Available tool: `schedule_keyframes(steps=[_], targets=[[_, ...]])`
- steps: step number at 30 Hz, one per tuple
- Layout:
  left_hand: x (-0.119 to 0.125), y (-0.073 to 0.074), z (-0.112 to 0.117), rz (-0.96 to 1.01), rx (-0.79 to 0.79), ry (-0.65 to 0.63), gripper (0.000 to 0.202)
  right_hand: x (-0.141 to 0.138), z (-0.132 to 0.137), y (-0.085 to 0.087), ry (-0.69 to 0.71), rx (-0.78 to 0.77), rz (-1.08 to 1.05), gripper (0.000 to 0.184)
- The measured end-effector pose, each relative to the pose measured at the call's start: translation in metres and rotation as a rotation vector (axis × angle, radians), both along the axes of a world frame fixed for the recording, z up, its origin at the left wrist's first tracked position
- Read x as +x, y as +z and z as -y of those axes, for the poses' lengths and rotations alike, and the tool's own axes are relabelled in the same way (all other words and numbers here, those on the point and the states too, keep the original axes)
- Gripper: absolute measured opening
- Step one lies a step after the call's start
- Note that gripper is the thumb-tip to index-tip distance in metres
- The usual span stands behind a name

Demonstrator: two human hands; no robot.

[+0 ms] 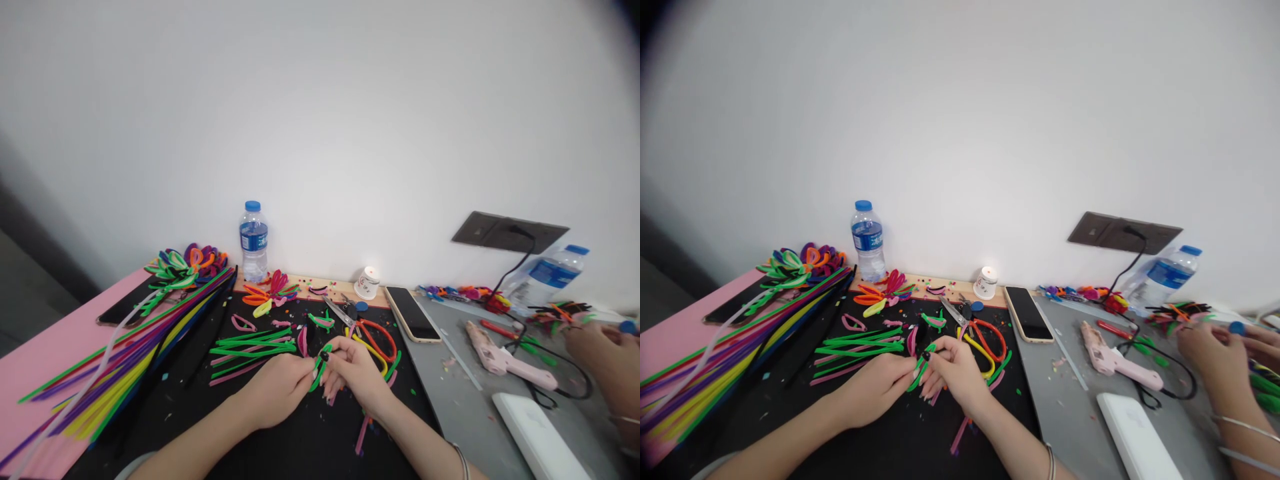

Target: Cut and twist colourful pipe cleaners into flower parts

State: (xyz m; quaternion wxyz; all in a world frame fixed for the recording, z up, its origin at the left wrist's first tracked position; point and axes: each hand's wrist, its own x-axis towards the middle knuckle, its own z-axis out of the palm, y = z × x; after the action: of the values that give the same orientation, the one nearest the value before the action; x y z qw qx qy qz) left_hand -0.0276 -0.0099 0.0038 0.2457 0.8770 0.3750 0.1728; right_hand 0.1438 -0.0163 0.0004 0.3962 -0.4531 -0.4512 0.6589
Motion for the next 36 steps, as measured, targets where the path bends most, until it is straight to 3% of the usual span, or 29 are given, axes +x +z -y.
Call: schedule_keyframes(steps=[8, 16, 22, 29, 36], targets=[[0.0006, 0.0035, 0.0041, -0.041, 0.006, -0.082, 0.030, 0.0000, -0.0004, 0.0010, -0.005, 0.067, 0.058, 0.024], [0.0000, 0.0075, 0.0046, -0.020, -0.017, 0.017, 0.027, 0.0049, -0.0050, -0.0025, -0.146, 0.141, 0.061, 0.023], [0.0018, 0.0061, 0.0031, -0.019, -0.039, 0.102, 0.023, 0.0029, -0.0028, -0.0014, -0.180, 0.151, 0.015, 0.022], [0.0039, 0.0068, 0.0036, 0.164, -0.209, 0.160, 0.026, 0.0008, 0.0001, 0.0015, -0.213, 0.187, -0.024, 0.021], [0.0033, 0.0029, 0.0033, 0.223, -0.196, 0.169, 0.027, 0.0009, 0.0021, 0.0046, -0.215, 0.239, -0.007, 0.019]])
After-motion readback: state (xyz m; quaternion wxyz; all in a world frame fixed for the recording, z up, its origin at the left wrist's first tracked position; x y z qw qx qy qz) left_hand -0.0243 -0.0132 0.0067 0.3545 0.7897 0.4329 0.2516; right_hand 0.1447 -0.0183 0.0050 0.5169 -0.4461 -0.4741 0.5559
